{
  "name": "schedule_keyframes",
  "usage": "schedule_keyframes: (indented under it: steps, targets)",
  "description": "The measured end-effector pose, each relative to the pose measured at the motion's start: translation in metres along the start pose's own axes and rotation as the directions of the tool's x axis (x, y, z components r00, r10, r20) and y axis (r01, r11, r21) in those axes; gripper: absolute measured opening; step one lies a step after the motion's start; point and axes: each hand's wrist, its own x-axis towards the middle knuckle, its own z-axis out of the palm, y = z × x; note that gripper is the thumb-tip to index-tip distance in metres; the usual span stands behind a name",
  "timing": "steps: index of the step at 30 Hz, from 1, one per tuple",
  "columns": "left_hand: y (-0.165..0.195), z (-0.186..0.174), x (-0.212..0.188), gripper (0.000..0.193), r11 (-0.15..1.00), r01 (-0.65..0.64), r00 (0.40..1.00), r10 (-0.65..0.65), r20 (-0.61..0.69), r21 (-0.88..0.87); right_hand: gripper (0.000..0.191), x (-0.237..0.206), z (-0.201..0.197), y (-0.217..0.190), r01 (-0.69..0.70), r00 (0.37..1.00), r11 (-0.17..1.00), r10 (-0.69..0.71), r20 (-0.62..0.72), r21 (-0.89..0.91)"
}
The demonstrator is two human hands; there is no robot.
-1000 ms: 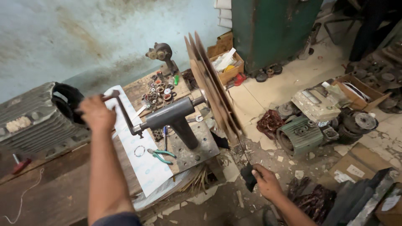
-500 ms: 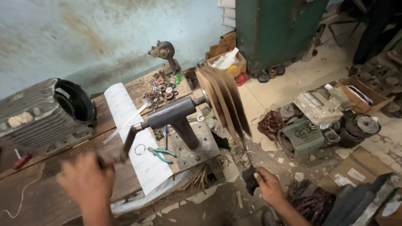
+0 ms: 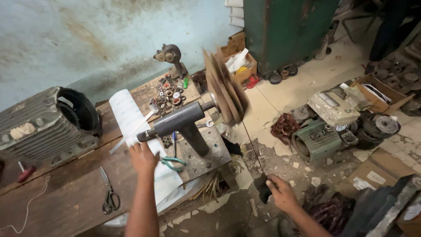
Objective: The person winds enameled copper wire onto a wooden coil form mounted on a hand-cranked winding machine, turning the crank to build up wire layers. They then tie the finished coil with white string and cut the string with scissors, placing the completed coil on the workbench.
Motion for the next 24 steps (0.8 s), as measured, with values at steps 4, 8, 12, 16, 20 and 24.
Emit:
schedule_keyframes:
  steps: [4,8,12,16,20,24]
  targets:
    - [0.008,-0.098,-0.096,0.031,0.990,0.136,0.963,-0.141,0.229,0.035,0.019,-0.005,-0.010,-0.013,-0.078,0.996,0.990,0.073,0.050,0.116]
    - [-0.014,-0.207,-0.067,0.025,0.961,0.273,0.962,-0.273,-0.005,0.032,0.019,-0.006,-0.013,-0.019,-0.031,0.999,0.999,0.031,0.017,0.043]
    - [-0.010,-0.195,0.075,0.027,0.985,0.160,0.918,-0.171,-0.357,-0.060,0.018,-0.001,-0.013,-0.014,0.019,1.000,0.989,-0.022,0.021,0.148]
    - [-0.016,-0.096,0.169,0.073,0.988,0.058,0.993,-0.072,-0.092,-0.145,0.020,0.007,-0.006,-0.005,-0.025,0.999,0.994,0.022,0.033,0.107]
    - [-0.008,-0.002,0.065,0.084,0.996,-0.034,0.994,0.042,0.096,-0.082,0.024,0.009,0.001,0.004,-0.046,0.999,0.998,0.046,-0.010,-0.032]
    - [0.001,-0.042,-0.085,0.057,0.986,-0.106,0.994,0.103,-0.035,-0.130,0.021,0.008,0.005,0.003,-0.002,1.000,0.999,0.003,-0.017,0.044]
